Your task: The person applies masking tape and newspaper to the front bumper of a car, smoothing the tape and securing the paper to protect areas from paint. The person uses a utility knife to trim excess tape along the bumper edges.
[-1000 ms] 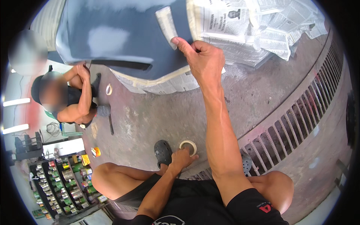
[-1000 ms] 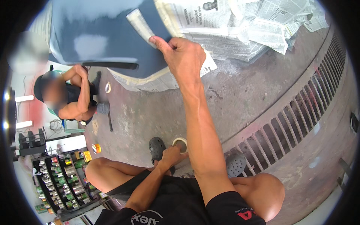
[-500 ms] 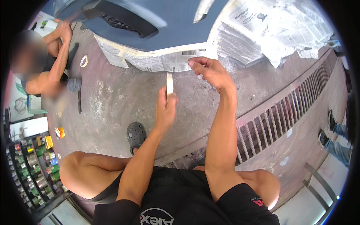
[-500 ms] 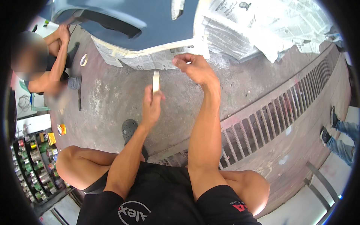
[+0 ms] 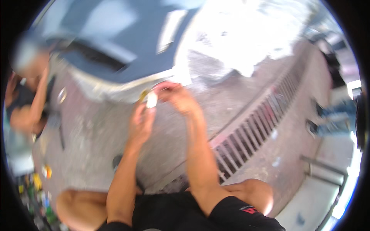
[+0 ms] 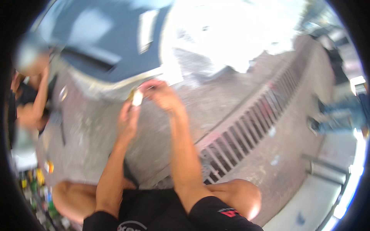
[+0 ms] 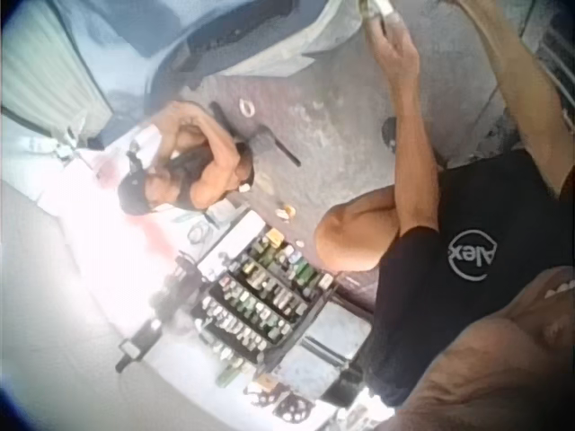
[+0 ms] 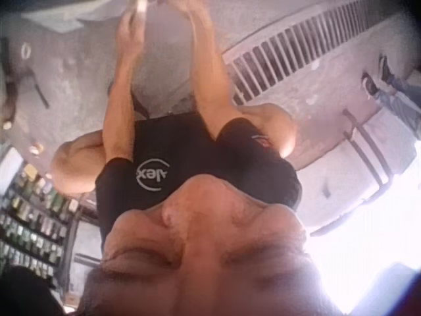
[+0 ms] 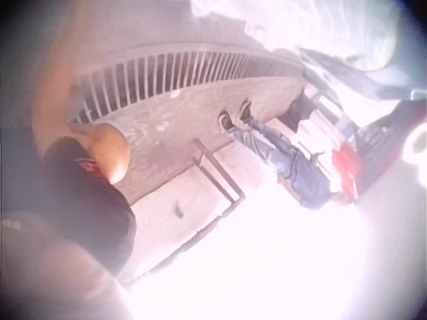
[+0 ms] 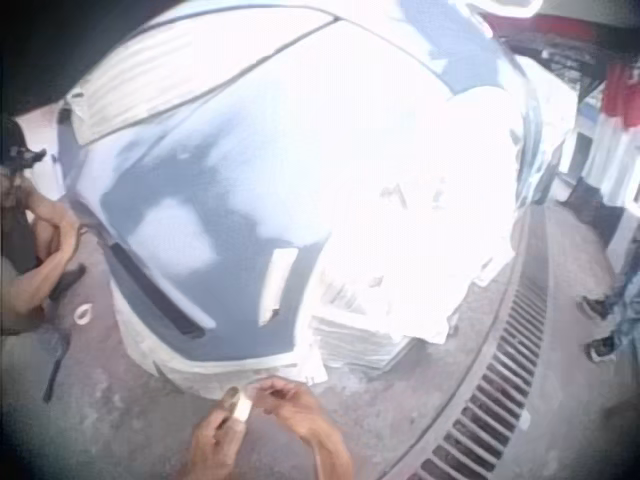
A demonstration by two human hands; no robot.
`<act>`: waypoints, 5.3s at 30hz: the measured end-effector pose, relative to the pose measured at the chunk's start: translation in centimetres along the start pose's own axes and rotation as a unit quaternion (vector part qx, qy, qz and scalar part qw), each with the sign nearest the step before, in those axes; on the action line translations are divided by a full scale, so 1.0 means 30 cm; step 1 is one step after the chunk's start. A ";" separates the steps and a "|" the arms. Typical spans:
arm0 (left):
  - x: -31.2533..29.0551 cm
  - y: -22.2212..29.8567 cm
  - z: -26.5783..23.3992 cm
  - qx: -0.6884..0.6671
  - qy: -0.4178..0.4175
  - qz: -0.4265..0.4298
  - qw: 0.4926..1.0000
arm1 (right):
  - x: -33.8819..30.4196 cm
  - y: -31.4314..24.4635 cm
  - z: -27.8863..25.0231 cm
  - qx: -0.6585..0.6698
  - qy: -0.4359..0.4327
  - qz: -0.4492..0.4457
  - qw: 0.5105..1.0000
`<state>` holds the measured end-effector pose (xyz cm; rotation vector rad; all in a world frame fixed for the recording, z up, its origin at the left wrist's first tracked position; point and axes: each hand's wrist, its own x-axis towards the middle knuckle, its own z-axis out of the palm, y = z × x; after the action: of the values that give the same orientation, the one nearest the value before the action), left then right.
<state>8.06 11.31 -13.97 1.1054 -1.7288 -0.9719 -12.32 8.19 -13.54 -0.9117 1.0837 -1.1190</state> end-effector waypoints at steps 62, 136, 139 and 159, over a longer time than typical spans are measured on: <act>0.291 0.279 0.195 -0.043 0.222 -0.038 0.973 | -0.045 -0.164 0.144 0.276 0.250 -0.132 0.919; 0.418 0.317 0.196 -0.085 0.174 -0.079 0.978 | -0.011 -0.314 -0.007 0.006 0.229 -0.233 0.945; 0.417 0.320 0.198 -0.085 0.176 -0.080 0.977 | 0.023 -0.300 0.000 0.003 0.238 -0.244 0.940; 0.419 0.356 0.197 -0.065 0.177 -0.101 0.977 | 0.049 -0.360 -0.016 -0.163 0.295 -0.257 0.906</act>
<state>-3.63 3.81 -3.28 1.2981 -1.2686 -0.9289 -15.15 4.47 -3.70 -1.2030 1.6128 -1.7594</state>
